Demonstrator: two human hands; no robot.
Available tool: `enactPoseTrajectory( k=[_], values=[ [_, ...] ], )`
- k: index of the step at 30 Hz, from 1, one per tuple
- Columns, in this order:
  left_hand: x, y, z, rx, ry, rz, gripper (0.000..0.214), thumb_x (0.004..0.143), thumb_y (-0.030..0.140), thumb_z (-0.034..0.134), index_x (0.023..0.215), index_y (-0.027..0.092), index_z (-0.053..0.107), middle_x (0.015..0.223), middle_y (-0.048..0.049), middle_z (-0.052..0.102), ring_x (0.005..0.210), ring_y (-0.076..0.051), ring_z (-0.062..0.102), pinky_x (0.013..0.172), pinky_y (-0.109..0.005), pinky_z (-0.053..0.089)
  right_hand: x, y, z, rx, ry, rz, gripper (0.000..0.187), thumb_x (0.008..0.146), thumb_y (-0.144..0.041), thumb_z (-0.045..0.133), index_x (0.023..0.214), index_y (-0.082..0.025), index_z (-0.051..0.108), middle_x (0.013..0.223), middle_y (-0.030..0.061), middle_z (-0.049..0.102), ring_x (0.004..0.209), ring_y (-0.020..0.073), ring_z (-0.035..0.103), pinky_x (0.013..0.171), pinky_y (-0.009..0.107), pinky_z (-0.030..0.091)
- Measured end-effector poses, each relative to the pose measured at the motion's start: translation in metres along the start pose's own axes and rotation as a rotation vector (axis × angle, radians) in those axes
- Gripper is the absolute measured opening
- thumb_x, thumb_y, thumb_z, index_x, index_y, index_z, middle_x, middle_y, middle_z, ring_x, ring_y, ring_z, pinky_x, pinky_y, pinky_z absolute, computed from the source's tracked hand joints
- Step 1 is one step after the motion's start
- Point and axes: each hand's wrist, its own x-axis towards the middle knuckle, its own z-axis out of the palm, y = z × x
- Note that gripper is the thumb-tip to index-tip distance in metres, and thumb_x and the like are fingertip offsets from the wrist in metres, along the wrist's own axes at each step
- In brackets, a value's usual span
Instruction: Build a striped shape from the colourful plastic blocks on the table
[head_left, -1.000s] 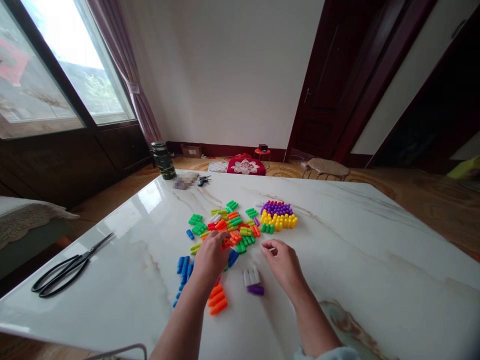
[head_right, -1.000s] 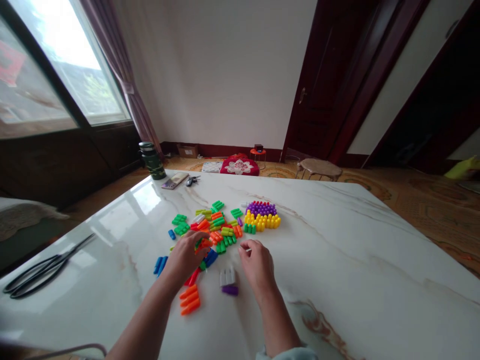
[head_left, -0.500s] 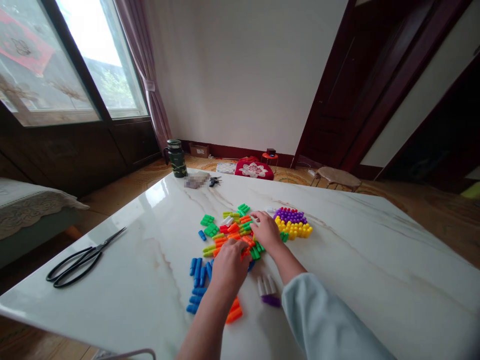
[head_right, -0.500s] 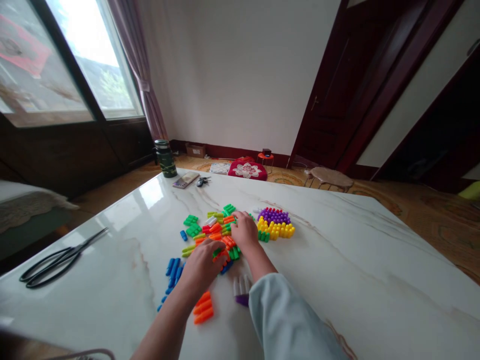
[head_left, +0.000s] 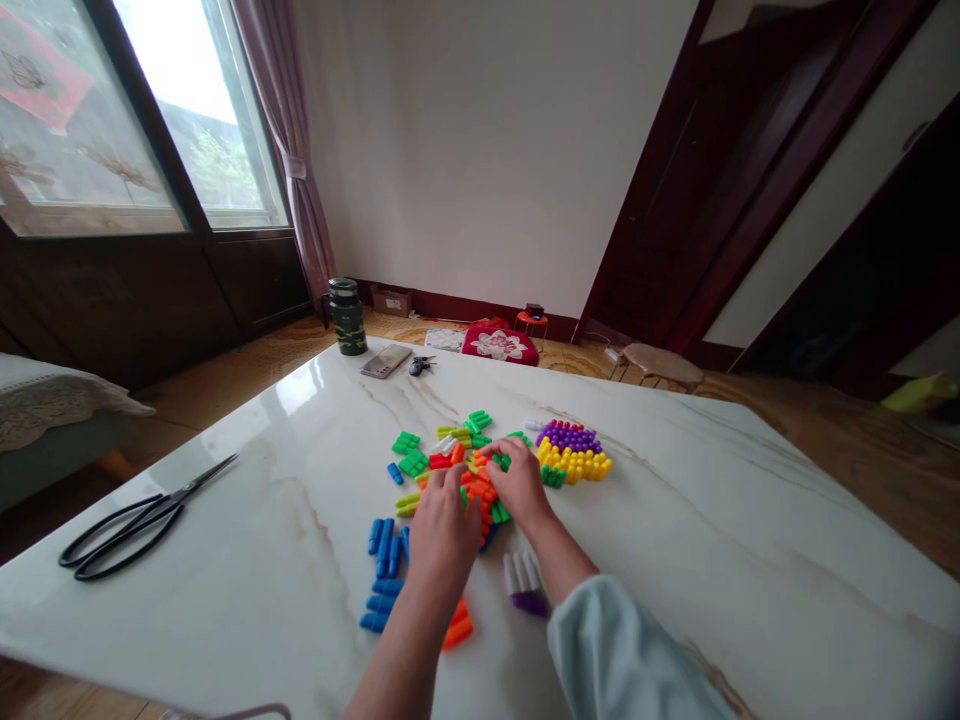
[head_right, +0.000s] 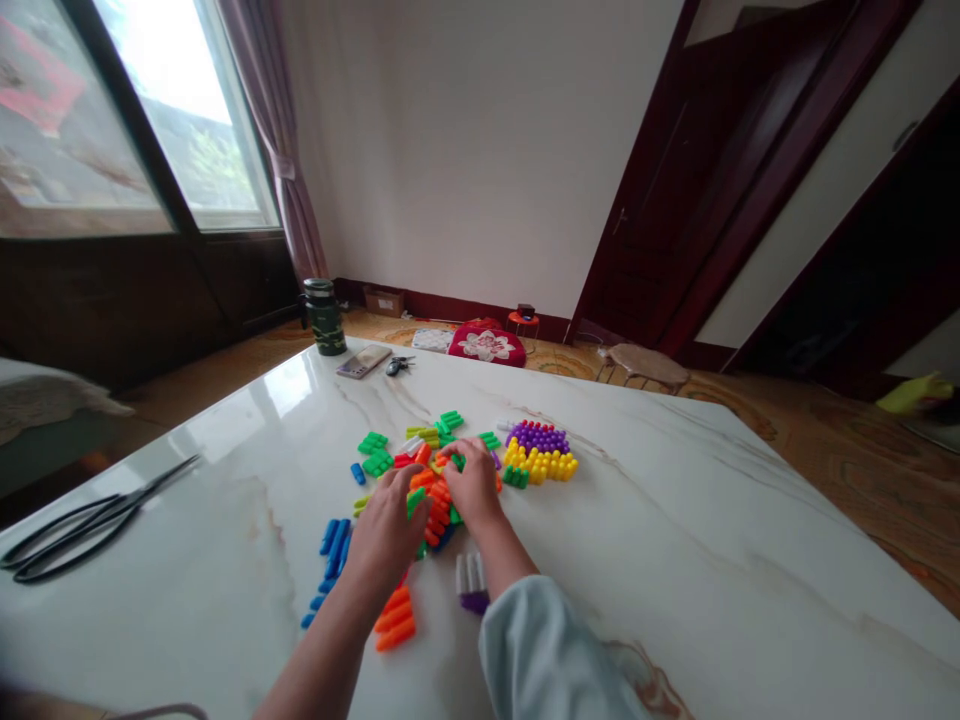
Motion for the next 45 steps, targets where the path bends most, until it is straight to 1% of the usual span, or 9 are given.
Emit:
enactPoseTrajectory(
  k=[3, 7, 13, 19, 22, 25, 31, 37, 45],
  values=[
    [0.0, -0.001, 0.005, -0.064, 0.026, 0.054, 0.046, 0.08, 0.012, 0.051, 0.126, 0.017, 0.055, 0.13, -0.0133, 0.055, 0.118, -0.025, 0.056, 0.097, -0.036, 0.044, -0.033, -0.003, -0.008, 0.307, 0.028, 0.18, 0.016, 0.069, -0.016, 0.059, 0.08, -0.02, 0.07, 0.087, 0.0026, 0.068, 0.09, 0.0195, 0.061, 0.09, 0.034, 0.047],
    [0.0, 0.001, 0.013, -0.162, -0.035, 0.163, 0.045, 0.079, 0.011, 0.052, 0.122, 0.019, 0.061, 0.123, -0.0093, 0.062, 0.117, -0.023, 0.057, 0.1, -0.036, 0.044, -0.063, -0.008, -0.015, 0.684, 0.065, 0.469, 0.022, 0.063, -0.025, 0.07, 0.084, -0.017, 0.069, 0.082, 0.0032, 0.07, 0.082, 0.0199, 0.063, 0.079, 0.033, 0.05],
    [0.001, 0.006, 0.015, -0.368, -0.084, 0.15, 0.034, 0.085, 0.027, 0.051, 0.113, 0.017, 0.067, 0.109, -0.0095, 0.07, 0.097, -0.021, 0.066, 0.083, -0.032, 0.052, -0.072, -0.024, -0.021, 0.942, 0.099, 0.511, 0.026, 0.067, -0.027, 0.067, 0.091, -0.017, 0.068, 0.091, 0.0043, 0.071, 0.088, 0.0202, 0.064, 0.08, 0.032, 0.052],
    [0.001, 0.003, 0.018, -0.278, -0.02, 0.183, 0.03, 0.081, 0.023, 0.053, 0.105, 0.019, 0.069, 0.107, -0.0074, 0.069, 0.094, -0.02, 0.067, 0.083, -0.032, 0.052, -0.077, -0.014, -0.01, 0.933, 0.143, 0.536, 0.044, 0.061, -0.022, 0.069, 0.105, -0.019, 0.065, 0.109, 0.0083, 0.069, 0.104, 0.0245, 0.063, 0.084, 0.035, 0.053],
    [0.0, 0.003, 0.019, -0.27, -0.018, 0.2, 0.03, 0.078, 0.023, 0.052, 0.103, 0.02, 0.07, 0.105, -0.0069, 0.069, 0.092, -0.02, 0.067, 0.078, -0.03, 0.054, -0.077, -0.009, -0.016, 0.946, 0.171, 0.575, 0.057, 0.057, -0.022, 0.073, 0.112, -0.017, 0.061, 0.108, 0.0111, 0.069, 0.107, 0.0261, 0.063, 0.086, 0.036, 0.053],
    [0.001, 0.003, 0.019, -0.289, -0.014, 0.201, 0.032, 0.076, 0.023, 0.053, 0.103, 0.019, 0.07, 0.104, -0.007, 0.07, 0.089, -0.02, 0.068, 0.076, -0.029, 0.055, -0.076, -0.009, -0.027, 0.912, 0.109, 0.59, 0.062, 0.057, -0.025, 0.077, 0.116, -0.014, 0.06, 0.103, 0.0126, 0.07, 0.1, 0.027, 0.066, 0.083, 0.037, 0.054],
    [0.002, 0.002, 0.019, -0.298, -0.012, 0.216, 0.032, 0.074, 0.02, 0.053, 0.101, 0.02, 0.07, 0.102, -0.0059, 0.071, 0.089, -0.019, 0.068, 0.074, -0.027, 0.054, -0.077, -0.006, -0.041, 0.685, 0.013, 0.465, 0.036, 0.066, -0.032, 0.073, 0.096, -0.014, 0.072, 0.088, 0.0083, 0.073, 0.083, 0.0236, 0.066, 0.078, 0.036, 0.051],
    [0.0, 0.005, 0.018, -0.207, -0.055, 0.22, 0.029, 0.078, 0.019, 0.053, 0.101, 0.02, 0.071, 0.102, -0.006, 0.07, 0.085, -0.018, 0.067, 0.074, -0.028, 0.052, -0.071, 0.021, -0.07, 0.259, 0.191, 0.349, 0.026, 0.068, -0.033, 0.07, 0.089, -0.019, 0.076, 0.092, 0.0061, 0.071, 0.073, 0.0177, 0.058, 0.071, 0.031, 0.047],
    [0.0, 0.006, 0.018, -0.11, -0.105, 0.195, 0.033, 0.079, 0.014, 0.053, 0.106, 0.02, 0.069, 0.105, -0.0058, 0.071, 0.095, -0.021, 0.066, 0.085, -0.032, 0.049, -0.066, 0.043, -0.09, 0.284, 0.229, 0.393, 0.022, 0.07, -0.032, 0.063, 0.086, -0.016, 0.067, 0.079, 0.0051, 0.07, 0.069, 0.0181, 0.062, 0.067, 0.029, 0.049]
  ],
)
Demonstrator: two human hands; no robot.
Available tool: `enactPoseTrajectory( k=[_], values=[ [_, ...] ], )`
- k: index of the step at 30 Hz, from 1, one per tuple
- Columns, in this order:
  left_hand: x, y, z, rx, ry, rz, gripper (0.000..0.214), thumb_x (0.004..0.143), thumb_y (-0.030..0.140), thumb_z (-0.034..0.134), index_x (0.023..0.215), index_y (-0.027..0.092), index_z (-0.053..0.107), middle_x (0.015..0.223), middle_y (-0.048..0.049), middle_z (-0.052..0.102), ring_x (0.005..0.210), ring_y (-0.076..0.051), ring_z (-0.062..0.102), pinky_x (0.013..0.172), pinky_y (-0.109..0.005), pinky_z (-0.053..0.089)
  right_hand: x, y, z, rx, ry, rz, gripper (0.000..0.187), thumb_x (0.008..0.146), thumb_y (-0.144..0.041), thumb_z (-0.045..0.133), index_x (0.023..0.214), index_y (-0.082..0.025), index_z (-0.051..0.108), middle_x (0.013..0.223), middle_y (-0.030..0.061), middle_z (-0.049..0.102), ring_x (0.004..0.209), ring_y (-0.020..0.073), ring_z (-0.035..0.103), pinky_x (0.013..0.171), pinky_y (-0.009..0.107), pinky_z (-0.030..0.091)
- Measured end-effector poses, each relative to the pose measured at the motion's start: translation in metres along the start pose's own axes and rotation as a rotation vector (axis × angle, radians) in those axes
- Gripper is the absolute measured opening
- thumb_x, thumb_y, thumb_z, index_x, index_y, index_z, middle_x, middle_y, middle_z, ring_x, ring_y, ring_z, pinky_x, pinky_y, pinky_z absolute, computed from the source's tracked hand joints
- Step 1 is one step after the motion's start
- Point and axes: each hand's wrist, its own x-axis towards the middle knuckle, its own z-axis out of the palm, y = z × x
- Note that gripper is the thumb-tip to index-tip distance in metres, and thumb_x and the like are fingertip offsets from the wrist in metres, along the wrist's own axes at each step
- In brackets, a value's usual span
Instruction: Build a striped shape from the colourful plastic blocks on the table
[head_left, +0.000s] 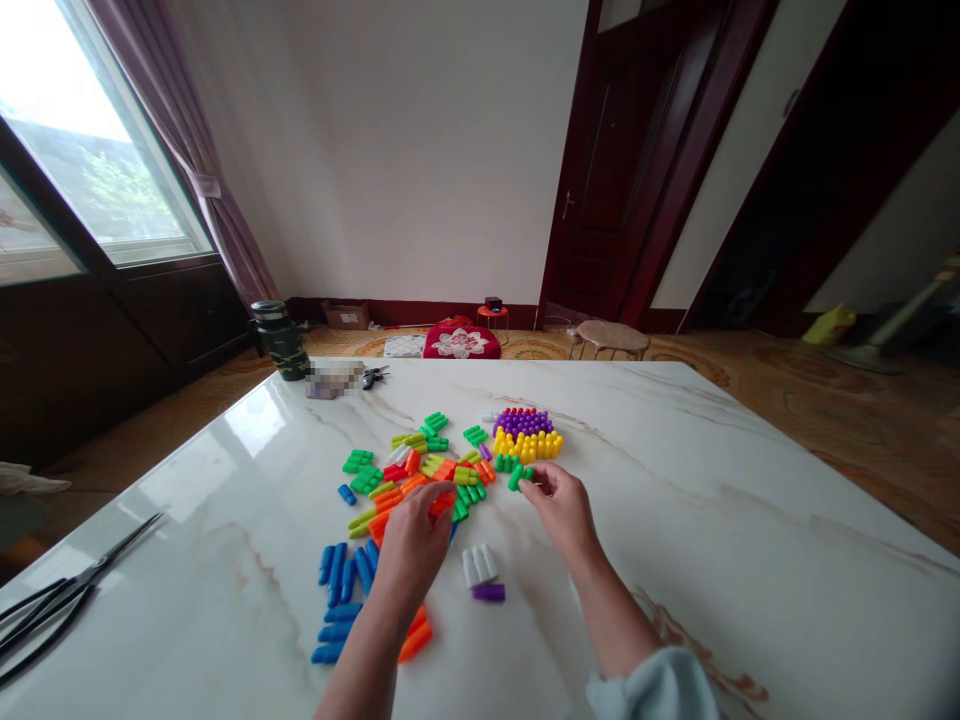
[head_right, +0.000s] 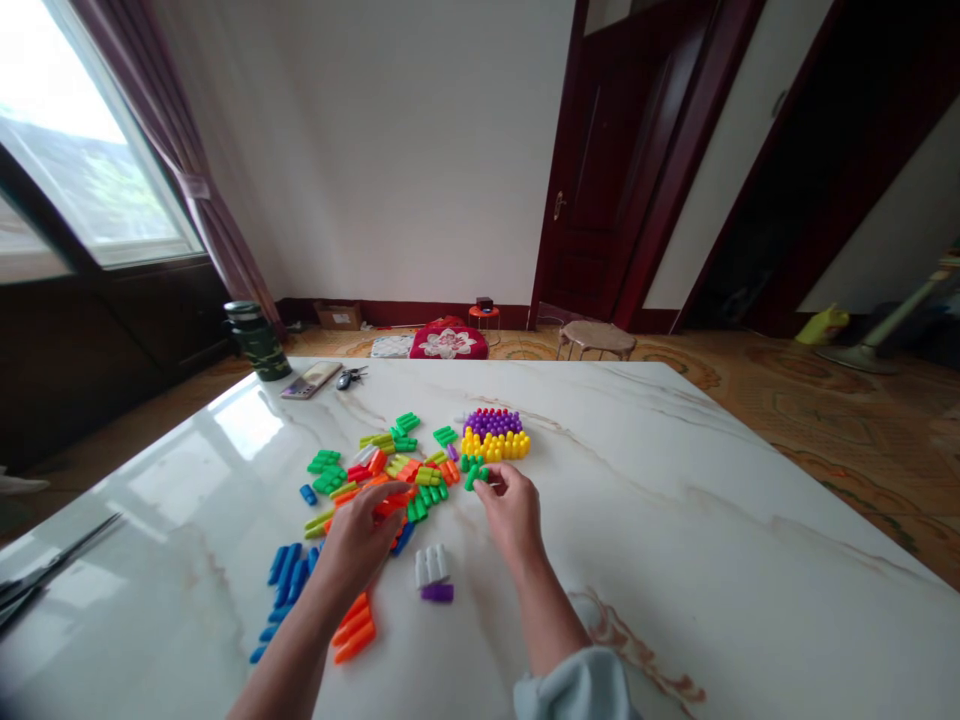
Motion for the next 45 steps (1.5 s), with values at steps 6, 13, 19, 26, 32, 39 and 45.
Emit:
enactPoseTrajectory(
  k=[6, 13, 19, 26, 32, 39, 45],
  values=[
    [-0.001, 0.001, -0.001, 0.051, -0.065, -0.045, 0.036, 0.08, 0.015, 0.055, 0.113, 0.021, 0.067, 0.105, -0.0058, 0.073, 0.097, -0.023, 0.067, 0.086, -0.033, 0.047, 0.005, 0.016, -0.004, -0.297, 0.007, -0.044, 0.017, 0.071, -0.021, 0.059, 0.086, -0.02, 0.066, 0.083, 0.0036, 0.07, 0.068, 0.0169, 0.063, 0.067, 0.028, 0.048],
    [-0.004, 0.0, 0.001, 0.089, -0.15, -0.024, 0.038, 0.079, 0.013, 0.053, 0.113, 0.023, 0.067, 0.099, -0.0041, 0.074, 0.092, -0.022, 0.067, 0.08, -0.031, 0.047, 0.019, 0.051, -0.01, -0.495, 0.021, -0.069, 0.018, 0.07, -0.014, 0.056, 0.084, -0.019, 0.066, 0.086, 0.0045, 0.069, 0.071, 0.0176, 0.064, 0.071, 0.028, 0.048],
    [-0.003, 0.0, 0.0, 0.119, -0.123, -0.017, 0.037, 0.08, 0.014, 0.055, 0.115, 0.023, 0.066, 0.104, -0.005, 0.073, 0.094, -0.023, 0.067, 0.082, -0.031, 0.047, 0.028, 0.058, -0.003, -0.435, 0.109, -0.113, 0.021, 0.07, -0.014, 0.054, 0.088, -0.017, 0.065, 0.09, 0.0074, 0.069, 0.077, 0.0188, 0.065, 0.077, 0.03, 0.049],
    [-0.004, 0.004, 0.007, 0.061, -0.141, 0.007, 0.041, 0.076, 0.01, 0.053, 0.113, 0.021, 0.067, 0.094, -0.0061, 0.073, 0.086, -0.02, 0.067, 0.076, -0.028, 0.047, 0.021, 0.038, -0.005, -0.596, 0.196, -0.032, 0.011, 0.075, -0.022, 0.054, 0.08, -0.02, 0.063, 0.086, 0.0056, 0.068, 0.069, 0.0173, 0.062, 0.066, 0.027, 0.044],
    [-0.012, 0.013, 0.018, -0.048, -0.171, 0.091, 0.033, 0.074, 0.013, 0.055, 0.103, 0.02, 0.07, 0.084, -0.0046, 0.072, 0.077, -0.018, 0.066, 0.071, -0.026, 0.047, 0.014, 0.03, -0.001, -0.624, -0.003, -0.008, 0.012, 0.076, -0.023, 0.058, 0.075, -0.023, 0.07, 0.09, 0.0032, 0.071, 0.072, 0.0163, 0.063, 0.064, 0.025, 0.043],
    [-0.019, 0.029, 0.021, -0.123, -0.263, 0.111, 0.035, 0.071, 0.007, 0.054, 0.1, 0.019, 0.07, 0.081, -0.0027, 0.072, 0.07, -0.015, 0.063, 0.068, -0.024, 0.045, 0.016, 0.034, 0.004, -0.66, -0.05, -0.011, 0.021, 0.079, -0.024, 0.058, 0.094, -0.02, 0.072, 0.102, 0.0057, 0.068, 0.074, 0.0154, 0.064, 0.069, 0.025, 0.045],
    [-0.018, 0.027, 0.022, -0.137, -0.25, 0.118, 0.036, 0.071, 0.008, 0.054, 0.101, 0.019, 0.07, 0.081, -0.0026, 0.072, 0.068, -0.015, 0.063, 0.067, -0.024, 0.046, 0.017, 0.036, 0.007, -0.688, -0.049, -0.019, 0.026, 0.08, -0.024, 0.058, 0.103, -0.02, 0.07, 0.108, 0.0064, 0.065, 0.074, 0.0146, 0.063, 0.071, 0.025, 0.045]
  ],
)
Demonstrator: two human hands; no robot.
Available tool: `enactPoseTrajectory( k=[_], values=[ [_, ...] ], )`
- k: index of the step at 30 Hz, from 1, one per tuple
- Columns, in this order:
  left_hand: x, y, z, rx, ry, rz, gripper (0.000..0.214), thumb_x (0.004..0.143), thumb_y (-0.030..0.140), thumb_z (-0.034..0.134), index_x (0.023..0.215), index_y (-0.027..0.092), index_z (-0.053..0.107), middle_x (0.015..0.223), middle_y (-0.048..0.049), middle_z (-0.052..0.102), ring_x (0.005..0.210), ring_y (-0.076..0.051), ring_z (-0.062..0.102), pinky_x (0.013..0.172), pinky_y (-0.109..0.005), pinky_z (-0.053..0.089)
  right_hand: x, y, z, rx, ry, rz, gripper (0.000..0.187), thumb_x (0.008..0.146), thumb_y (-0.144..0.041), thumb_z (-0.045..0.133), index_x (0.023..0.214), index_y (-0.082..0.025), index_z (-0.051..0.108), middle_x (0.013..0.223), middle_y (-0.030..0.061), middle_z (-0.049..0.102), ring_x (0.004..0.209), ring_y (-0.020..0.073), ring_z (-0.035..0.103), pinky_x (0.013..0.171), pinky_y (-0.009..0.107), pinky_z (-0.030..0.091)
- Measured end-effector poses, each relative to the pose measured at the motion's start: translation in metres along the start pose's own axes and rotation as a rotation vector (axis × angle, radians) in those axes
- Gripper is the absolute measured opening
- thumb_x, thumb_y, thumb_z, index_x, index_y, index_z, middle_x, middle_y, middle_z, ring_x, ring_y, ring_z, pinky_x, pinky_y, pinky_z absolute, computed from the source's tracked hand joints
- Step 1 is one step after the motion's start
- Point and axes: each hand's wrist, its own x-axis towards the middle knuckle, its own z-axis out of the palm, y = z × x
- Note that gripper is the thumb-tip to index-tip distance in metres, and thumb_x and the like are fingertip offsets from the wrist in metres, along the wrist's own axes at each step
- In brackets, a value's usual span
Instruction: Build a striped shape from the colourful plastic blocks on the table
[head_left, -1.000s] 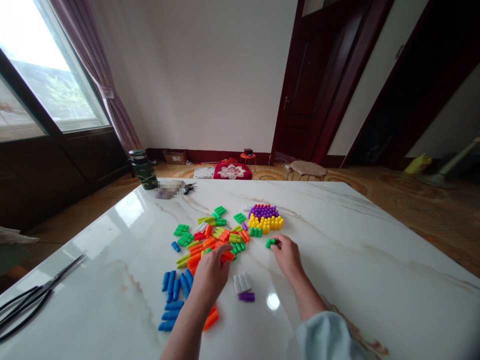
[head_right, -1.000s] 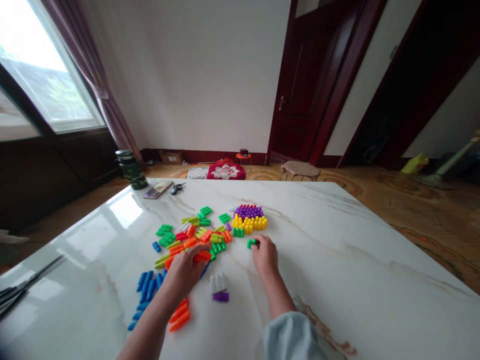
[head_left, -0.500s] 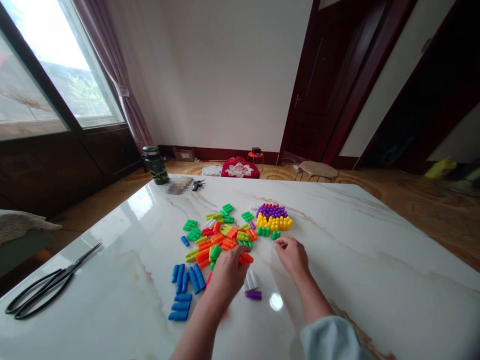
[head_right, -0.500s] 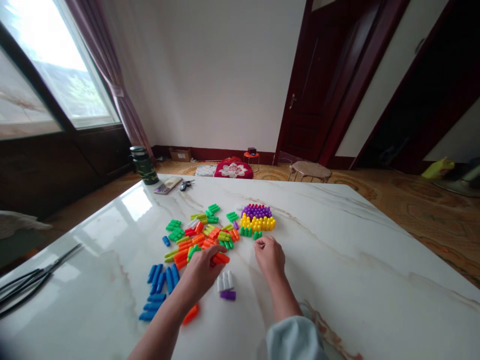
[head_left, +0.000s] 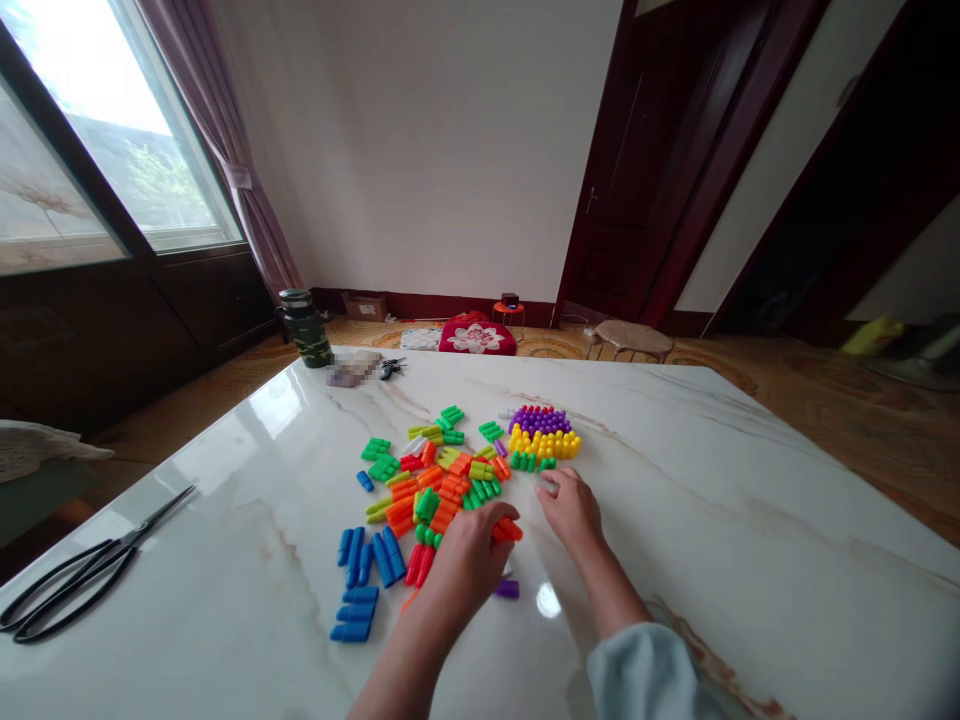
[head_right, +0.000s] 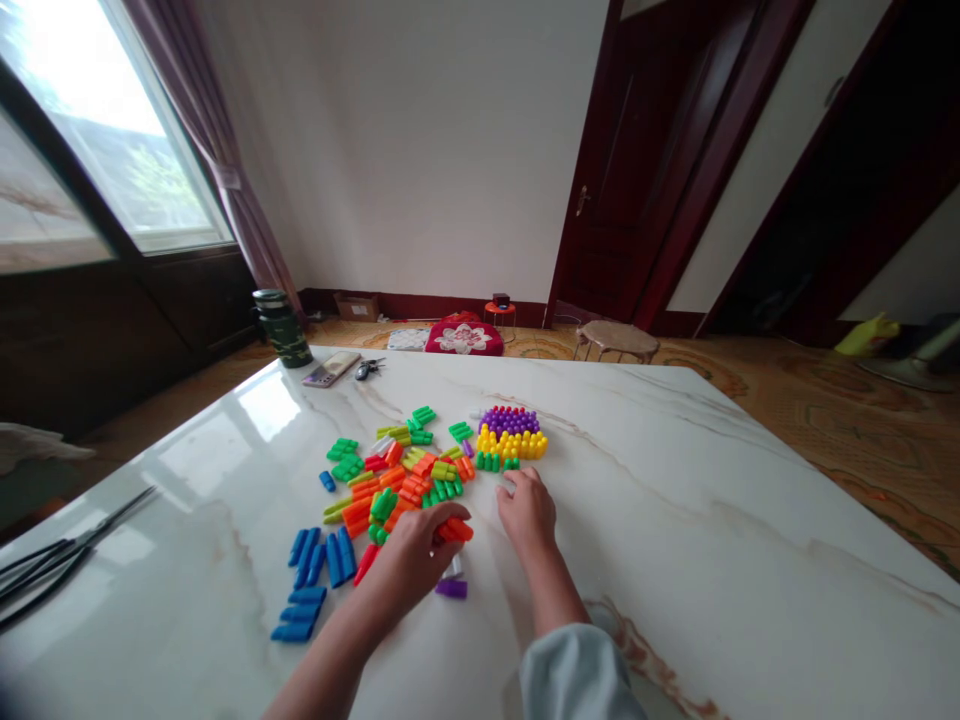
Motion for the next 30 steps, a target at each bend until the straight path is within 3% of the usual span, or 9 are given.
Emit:
enactPoseTrajectory(
  k=[6, 17, 20, 23, 27, 30],
  values=[
    [0.001, -0.004, -0.002, -0.002, 0.019, -0.005, 0.036, 0.074, 0.011, 0.054, 0.105, 0.02, 0.07, 0.09, -0.0048, 0.073, 0.075, -0.017, 0.065, 0.074, -0.026, 0.048, -0.001, -0.004, -0.001, 0.001, -0.023, -0.012, 0.03, 0.08, -0.025, 0.058, 0.109, -0.019, 0.068, 0.112, 0.0067, 0.065, 0.075, 0.015, 0.063, 0.072, 0.026, 0.045],
    [0.005, -0.01, -0.005, -0.063, 0.108, -0.051, 0.04, 0.077, 0.011, 0.05, 0.112, 0.018, 0.066, 0.08, -0.0042, 0.072, 0.078, -0.018, 0.068, 0.075, -0.028, 0.05, -0.007, -0.013, -0.006, 0.141, -0.001, -0.017, 0.026, 0.075, -0.023, 0.06, 0.099, -0.022, 0.07, 0.108, 0.0045, 0.069, 0.07, 0.0147, 0.062, 0.071, 0.027, 0.047],
    [0.008, -0.013, -0.006, -0.238, 0.156, -0.11, 0.044, 0.075, 0.012, 0.05, 0.118, 0.017, 0.06, 0.078, -0.0029, 0.07, 0.075, -0.018, 0.069, 0.071, -0.028, 0.052, -0.017, -0.033, -0.011, 0.426, -0.088, -0.018, 0.026, 0.076, -0.031, 0.061, 0.096, -0.018, 0.07, 0.096, 0.0067, 0.071, 0.068, 0.0165, 0.064, 0.069, 0.03, 0.05],
    [0.009, -0.019, -0.003, -0.493, 0.166, -0.138, 0.046, 0.075, 0.017, 0.052, 0.121, 0.015, 0.055, 0.074, -0.0012, 0.067, 0.07, -0.016, 0.068, 0.068, -0.028, 0.054, -0.03, -0.054, -0.014, 0.74, -0.282, -0.075, 0.037, 0.076, -0.04, 0.064, 0.102, -0.015, 0.068, 0.089, 0.0069, 0.072, 0.066, 0.0175, 0.066, 0.063, 0.029, 0.052],
    [0.009, -0.027, 0.0, -0.655, 0.109, -0.183, 0.049, 0.073, 0.019, 0.054, 0.122, 0.014, 0.053, 0.072, -0.0004, 0.066, 0.065, -0.014, 0.066, 0.064, -0.027, 0.053, -0.042, -0.068, -0.01, 0.808, -0.368, -0.06, 0.031, 0.074, -0.035, 0.065, 0.098, -0.014, 0.068, 0.066, 0.0019, 0.069, 0.059, 0.0176, 0.065, 0.055, 0.027, 0.05],
    [0.008, -0.028, -0.004, -0.506, 0.127, -0.221, 0.044, 0.073, 0.016, 0.056, 0.117, 0.012, 0.057, 0.067, 0.0004, 0.065, 0.062, -0.015, 0.066, 0.06, -0.025, 0.051, -0.042, -0.065, -0.003, 0.787, -0.354, -0.052, 0.021, 0.075, -0.035, 0.063, 0.086, -0.017, 0.065, 0.064, 0.0004, 0.067, 0.056, 0.0158, 0.063, 0.052, 0.024, 0.048]
  ],
)
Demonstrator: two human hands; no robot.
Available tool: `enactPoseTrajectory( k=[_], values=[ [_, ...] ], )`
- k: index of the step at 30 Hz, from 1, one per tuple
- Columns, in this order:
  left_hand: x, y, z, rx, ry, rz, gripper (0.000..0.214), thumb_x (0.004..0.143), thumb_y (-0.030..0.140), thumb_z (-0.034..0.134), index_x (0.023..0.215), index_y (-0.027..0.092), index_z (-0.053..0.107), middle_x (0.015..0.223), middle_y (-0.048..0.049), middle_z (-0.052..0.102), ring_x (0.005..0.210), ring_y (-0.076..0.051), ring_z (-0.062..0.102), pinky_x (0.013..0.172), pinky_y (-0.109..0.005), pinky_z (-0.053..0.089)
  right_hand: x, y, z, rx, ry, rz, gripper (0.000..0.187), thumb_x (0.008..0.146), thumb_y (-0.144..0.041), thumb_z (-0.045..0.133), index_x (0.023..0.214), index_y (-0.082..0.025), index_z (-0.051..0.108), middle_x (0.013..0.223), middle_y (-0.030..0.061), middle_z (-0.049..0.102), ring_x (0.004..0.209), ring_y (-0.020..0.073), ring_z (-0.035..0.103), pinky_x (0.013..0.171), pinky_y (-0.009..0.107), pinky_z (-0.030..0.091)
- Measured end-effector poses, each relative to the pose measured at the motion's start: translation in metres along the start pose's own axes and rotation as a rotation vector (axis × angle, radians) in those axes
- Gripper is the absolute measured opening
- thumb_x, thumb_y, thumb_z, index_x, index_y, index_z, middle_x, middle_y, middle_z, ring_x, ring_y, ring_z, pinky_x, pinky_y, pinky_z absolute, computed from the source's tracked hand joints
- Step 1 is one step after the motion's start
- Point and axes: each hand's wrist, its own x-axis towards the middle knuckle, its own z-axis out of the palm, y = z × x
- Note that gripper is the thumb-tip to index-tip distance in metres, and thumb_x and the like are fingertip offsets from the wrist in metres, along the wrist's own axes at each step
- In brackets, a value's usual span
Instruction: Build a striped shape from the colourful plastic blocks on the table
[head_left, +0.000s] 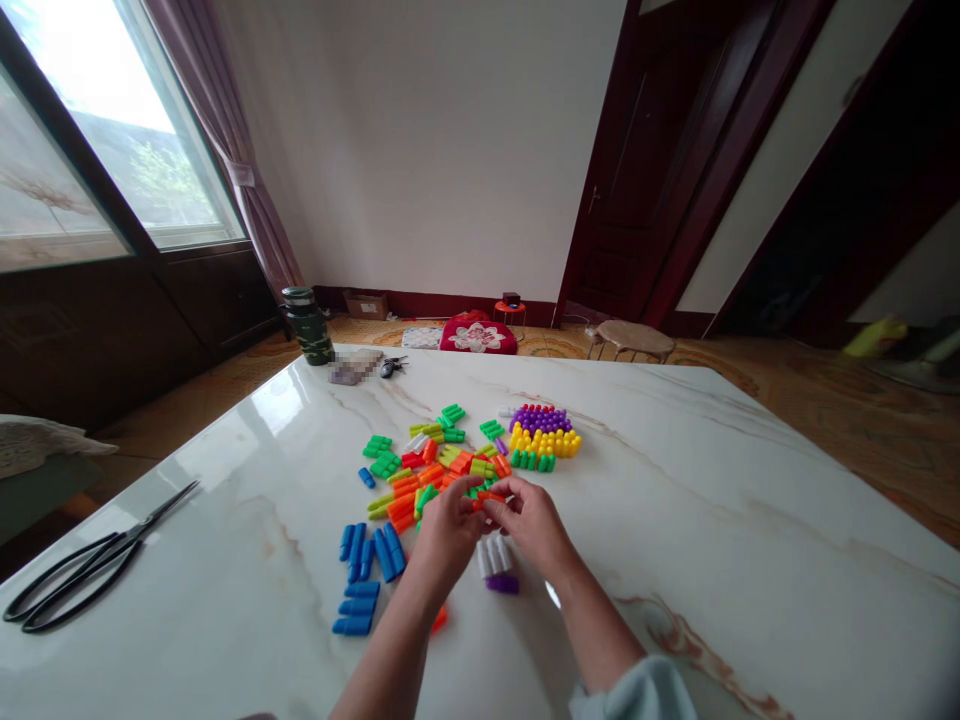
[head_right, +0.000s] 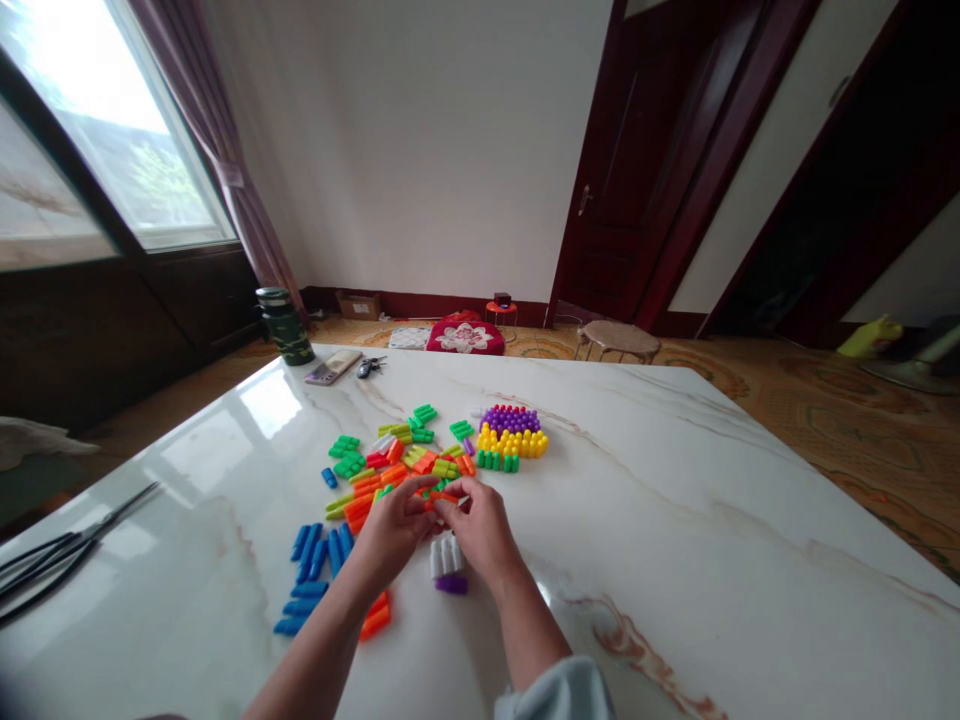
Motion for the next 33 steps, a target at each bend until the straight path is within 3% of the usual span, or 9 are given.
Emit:
enactPoseTrajectory(
  k=[4, 6, 10, 18, 22, 25, 29, 33],
  values=[
    [-0.002, 0.01, -0.01, 0.435, 0.181, 0.046, 0.033, 0.077, 0.016, 0.055, 0.109, 0.018, 0.064, 0.074, -0.0007, 0.07, 0.067, -0.015, 0.065, 0.064, -0.025, 0.046, 0.005, 0.012, -0.003, -0.146, 0.057, -0.012, 0.02, 0.075, -0.038, 0.063, 0.077, -0.018, 0.065, 0.065, 0.0006, 0.066, 0.054, 0.014, 0.059, 0.049, 0.023, 0.044],
    [-0.003, 0.015, -0.015, 0.529, 0.237, 0.046, 0.028, 0.08, 0.018, 0.054, 0.106, 0.02, 0.065, 0.08, -0.0011, 0.072, 0.071, -0.015, 0.065, 0.067, -0.025, 0.044, 0.006, 0.015, -0.005, -0.225, 0.105, -0.012, 0.019, 0.073, -0.037, 0.065, 0.073, -0.017, 0.066, 0.064, 0.0015, 0.066, 0.056, 0.0148, 0.059, 0.052, 0.023, 0.044],
    [-0.002, 0.016, -0.018, 0.502, 0.231, 0.038, 0.025, 0.081, 0.02, 0.053, 0.101, 0.019, 0.067, 0.076, -0.0009, 0.071, 0.07, -0.015, 0.065, 0.065, -0.024, 0.043, 0.007, 0.016, -0.008, -0.233, 0.154, -0.028, 0.02, 0.069, -0.036, 0.068, 0.074, -0.016, 0.069, 0.071, 0.0041, 0.069, 0.06, 0.0159, 0.059, 0.058, 0.026, 0.046],
    [-0.001, 0.016, -0.016, 0.428, 0.231, 0.045, 0.025, 0.08, 0.019, 0.053, 0.099, 0.019, 0.068, 0.076, -0.0009, 0.072, 0.066, -0.014, 0.065, 0.064, -0.024, 0.043, 0.007, 0.017, 0.0, -0.056, 0.032, 0.086, 0.023, 0.071, -0.028, 0.062, 0.086, -0.014, 0.071, 0.067, 0.0035, 0.068, 0.056, 0.0159, 0.059, 0.054, 0.026, 0.046],
    [-0.001, 0.018, -0.018, 0.404, 0.279, 0.047, 0.025, 0.08, 0.019, 0.053, 0.099, 0.019, 0.069, 0.078, -0.002, 0.072, 0.068, -0.016, 0.066, 0.066, -0.025, 0.045, 0.007, 0.014, 0.002, -0.202, 0.155, -0.047, 0.017, 0.071, -0.025, 0.061, 0.08, -0.015, 0.071, 0.086, 0.0064, 0.069, 0.058, 0.0137, 0.059, 0.061, 0.028, 0.049],
    [-0.001, 0.02, -0.021, 0.393, 0.317, 0.058, 0.023, 0.08, 0.021, 0.054, 0.096, 0.02, 0.071, 0.079, -0.0026, 0.072, 0.068, -0.017, 0.065, 0.064, -0.025, 0.044, 0.012, 0.01, 0.0, -0.32, 0.228, -0.144, 0.014, 0.074, -0.023, 0.058, 0.079, -0.016, 0.07, 0.087, 0.006, 0.069, 0.065, 0.0152, 0.06, 0.067, 0.028, 0.05],
    [-0.002, 0.021, -0.021, 0.345, 0.324, 0.064, 0.022, 0.079, 0.02, 0.055, 0.094, 0.02, 0.071, 0.08, -0.0037, 0.073, 0.068, -0.018, 0.065, 0.065, -0.027, 0.044, 0.045, 0.001, 0.005, -0.521, 0.182, -0.226, 0.023, 0.076, -0.014, 0.053, 0.093, -0.017, 0.068, 0.096, 0.0051, 0.068, 0.079, 0.0156, 0.062, 0.078, 0.027, 0.05],
    [0.001, 0.018, -0.02, 0.31, 0.31, 0.073, 0.023, 0.078, 0.019, 0.056, 0.094, 0.02, 0.072, 0.08, -0.0045, 0.072, 0.067, -0.018, 0.064, 0.067, -0.028, 0.045, 0.106, -0.017, 0.021, -0.885, -0.01, -0.264, 0.039, 0.082, -0.013, 0.047, 0.117, -0.019, 0.061, 0.119, 0.0069, 0.061, 0.097, 0.0149, 0.06, 0.09, 0.025, 0.046]
  ],
)
